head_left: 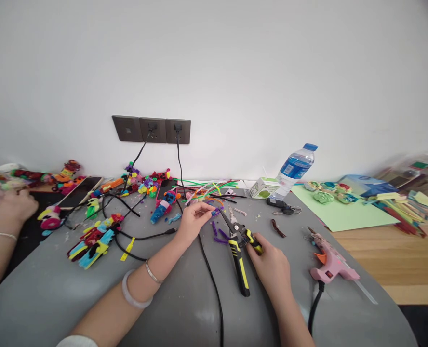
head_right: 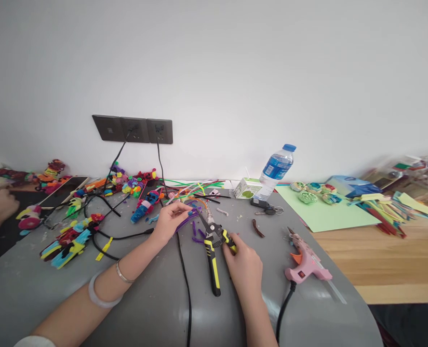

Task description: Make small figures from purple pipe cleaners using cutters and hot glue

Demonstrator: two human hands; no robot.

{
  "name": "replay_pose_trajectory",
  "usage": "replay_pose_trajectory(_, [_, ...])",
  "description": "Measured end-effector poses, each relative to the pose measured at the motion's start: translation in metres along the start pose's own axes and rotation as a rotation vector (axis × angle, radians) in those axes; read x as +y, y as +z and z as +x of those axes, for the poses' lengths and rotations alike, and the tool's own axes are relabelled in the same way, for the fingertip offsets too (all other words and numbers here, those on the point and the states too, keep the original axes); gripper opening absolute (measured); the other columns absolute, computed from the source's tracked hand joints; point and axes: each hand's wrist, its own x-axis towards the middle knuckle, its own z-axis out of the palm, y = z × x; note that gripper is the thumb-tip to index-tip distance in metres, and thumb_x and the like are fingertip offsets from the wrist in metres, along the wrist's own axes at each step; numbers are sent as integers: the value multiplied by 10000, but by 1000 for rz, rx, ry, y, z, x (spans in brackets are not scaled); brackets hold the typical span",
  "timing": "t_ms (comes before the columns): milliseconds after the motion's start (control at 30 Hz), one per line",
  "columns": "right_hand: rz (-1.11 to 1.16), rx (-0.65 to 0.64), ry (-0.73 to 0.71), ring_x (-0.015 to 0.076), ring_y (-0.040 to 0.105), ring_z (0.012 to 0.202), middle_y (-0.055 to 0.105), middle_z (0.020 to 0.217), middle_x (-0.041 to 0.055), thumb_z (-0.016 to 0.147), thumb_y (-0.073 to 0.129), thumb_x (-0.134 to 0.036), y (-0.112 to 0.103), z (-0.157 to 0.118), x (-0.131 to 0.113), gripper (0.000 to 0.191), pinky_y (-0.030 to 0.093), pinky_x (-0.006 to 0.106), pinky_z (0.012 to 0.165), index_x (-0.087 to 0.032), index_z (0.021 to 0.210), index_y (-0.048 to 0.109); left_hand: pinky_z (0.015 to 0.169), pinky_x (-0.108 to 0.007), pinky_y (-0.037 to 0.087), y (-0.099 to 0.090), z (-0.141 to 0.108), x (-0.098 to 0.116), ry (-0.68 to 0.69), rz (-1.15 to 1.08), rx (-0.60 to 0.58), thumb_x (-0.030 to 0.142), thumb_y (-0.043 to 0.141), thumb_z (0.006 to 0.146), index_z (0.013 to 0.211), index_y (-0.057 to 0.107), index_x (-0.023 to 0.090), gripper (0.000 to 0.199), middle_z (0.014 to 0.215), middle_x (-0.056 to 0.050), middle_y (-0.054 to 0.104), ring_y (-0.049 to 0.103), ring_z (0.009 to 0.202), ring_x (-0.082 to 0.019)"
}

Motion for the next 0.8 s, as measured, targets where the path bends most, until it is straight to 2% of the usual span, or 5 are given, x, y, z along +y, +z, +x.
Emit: replay_pose_trajectory(800, [-1, -42, 19, 232, 655, 740, 723, 768, 38, 869, 517, -324, -2, -1, -1, 282, 300, 237, 547, -266, 1080, 694, 703, -273, 532, 0, 0, -3, -9, -37, 0, 288, 740, 718, 797, 735, 147, 162, 813, -69, 741, 674, 754, -174])
